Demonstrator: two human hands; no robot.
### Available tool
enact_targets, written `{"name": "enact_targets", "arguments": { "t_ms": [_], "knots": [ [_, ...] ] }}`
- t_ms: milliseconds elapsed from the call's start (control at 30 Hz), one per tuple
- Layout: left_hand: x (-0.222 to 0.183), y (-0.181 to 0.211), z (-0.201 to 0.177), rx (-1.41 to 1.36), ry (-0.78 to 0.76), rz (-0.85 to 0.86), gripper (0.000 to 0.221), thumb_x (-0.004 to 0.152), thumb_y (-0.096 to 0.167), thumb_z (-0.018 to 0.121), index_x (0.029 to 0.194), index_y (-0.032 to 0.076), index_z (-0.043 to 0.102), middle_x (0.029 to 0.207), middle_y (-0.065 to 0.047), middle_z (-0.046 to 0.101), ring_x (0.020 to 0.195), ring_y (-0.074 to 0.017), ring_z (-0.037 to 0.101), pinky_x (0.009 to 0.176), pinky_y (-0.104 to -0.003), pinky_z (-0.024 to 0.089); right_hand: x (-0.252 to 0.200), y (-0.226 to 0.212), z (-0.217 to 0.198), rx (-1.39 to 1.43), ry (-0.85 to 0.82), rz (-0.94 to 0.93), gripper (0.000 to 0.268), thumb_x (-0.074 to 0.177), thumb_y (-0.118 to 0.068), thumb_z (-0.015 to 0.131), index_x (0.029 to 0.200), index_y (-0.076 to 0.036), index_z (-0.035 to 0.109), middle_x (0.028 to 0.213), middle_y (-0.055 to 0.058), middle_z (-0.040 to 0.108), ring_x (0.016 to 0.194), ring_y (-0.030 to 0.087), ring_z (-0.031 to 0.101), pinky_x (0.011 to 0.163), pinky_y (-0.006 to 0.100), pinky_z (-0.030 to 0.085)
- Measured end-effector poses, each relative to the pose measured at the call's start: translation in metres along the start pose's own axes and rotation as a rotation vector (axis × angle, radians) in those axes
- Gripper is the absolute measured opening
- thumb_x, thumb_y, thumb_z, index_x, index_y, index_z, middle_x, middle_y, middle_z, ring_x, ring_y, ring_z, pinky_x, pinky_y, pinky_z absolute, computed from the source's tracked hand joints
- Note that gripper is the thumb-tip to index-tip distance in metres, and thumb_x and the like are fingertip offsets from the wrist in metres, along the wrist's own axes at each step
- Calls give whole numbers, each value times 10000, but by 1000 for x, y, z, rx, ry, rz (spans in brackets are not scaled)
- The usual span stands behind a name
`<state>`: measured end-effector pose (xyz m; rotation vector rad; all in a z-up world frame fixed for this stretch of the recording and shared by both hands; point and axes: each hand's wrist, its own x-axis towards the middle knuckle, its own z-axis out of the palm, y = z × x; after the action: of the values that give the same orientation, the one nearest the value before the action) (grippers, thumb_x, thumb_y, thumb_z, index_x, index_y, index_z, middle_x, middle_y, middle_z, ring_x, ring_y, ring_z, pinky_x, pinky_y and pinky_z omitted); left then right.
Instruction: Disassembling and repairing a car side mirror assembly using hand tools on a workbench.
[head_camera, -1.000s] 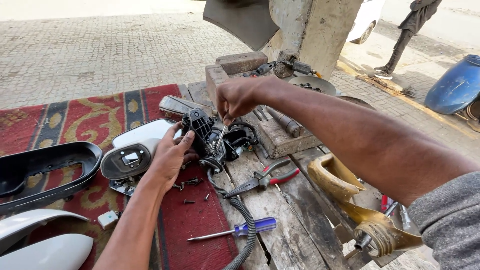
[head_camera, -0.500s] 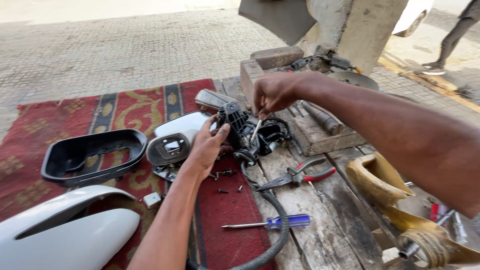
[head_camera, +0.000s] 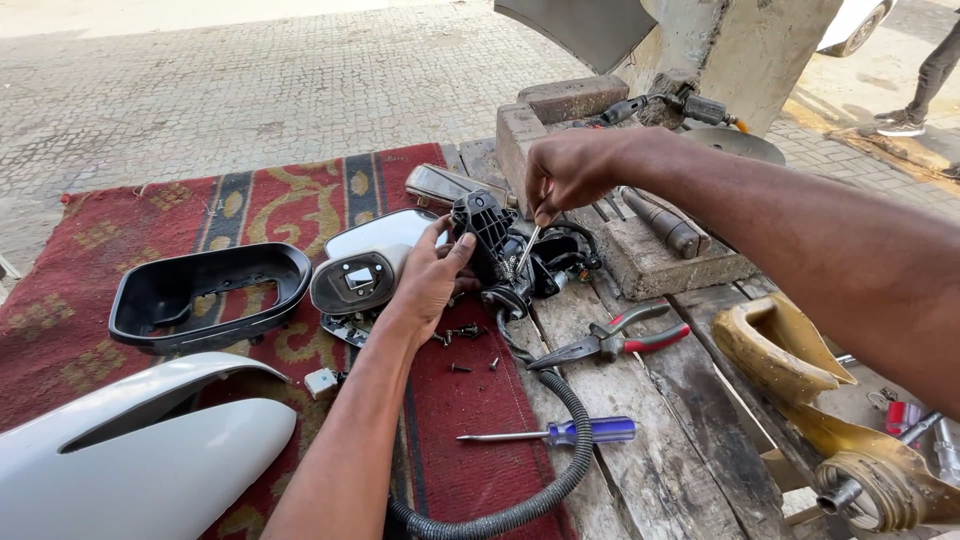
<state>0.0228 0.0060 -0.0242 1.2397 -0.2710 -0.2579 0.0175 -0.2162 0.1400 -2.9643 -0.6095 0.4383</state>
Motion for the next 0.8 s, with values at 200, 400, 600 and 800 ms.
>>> {"name": "enact_targets", "arguments": {
  "t_ms": [200,400,600,800],
  "knots": [
    [-5,4,5,6,7,5,652,998,213,686,1558,75,383,1000,-150,613,794,-250,713,678,-347,652,-2,-3,-5,-16,-1,-9,82,865,-229,792,888,-203,867,979,93,811,1109,375,710,1019,496,512],
    [-3,1,3,4,13,13,658,998,211,691,1560,77,377,992,-148,619,773,-239,711,663,-339,651,1,-2,-6,-18,6,-12,72,863,-228,801,868,-225,873,963,82,811,1081,364,716,1002,487,519],
    [3,-6,1,0,9,12,651,999,213,690,1556,78,383,985,-151,617,762,-241,714,663,-344,653,4,4,-1,-18,12,-24,69,864,-232,802,853,-216,868,943,91,806,1073,370,720,1007,501,517],
    [-1,-2,3,5,11,14,645,997,207,690,1552,75,391,974,-143,611,753,-233,708,656,-341,654,-2,-4,-8,-29,4,-27,82,861,-236,793,860,-193,862,971,105,810,1098,389,712,1012,514,517]
  ]
}}
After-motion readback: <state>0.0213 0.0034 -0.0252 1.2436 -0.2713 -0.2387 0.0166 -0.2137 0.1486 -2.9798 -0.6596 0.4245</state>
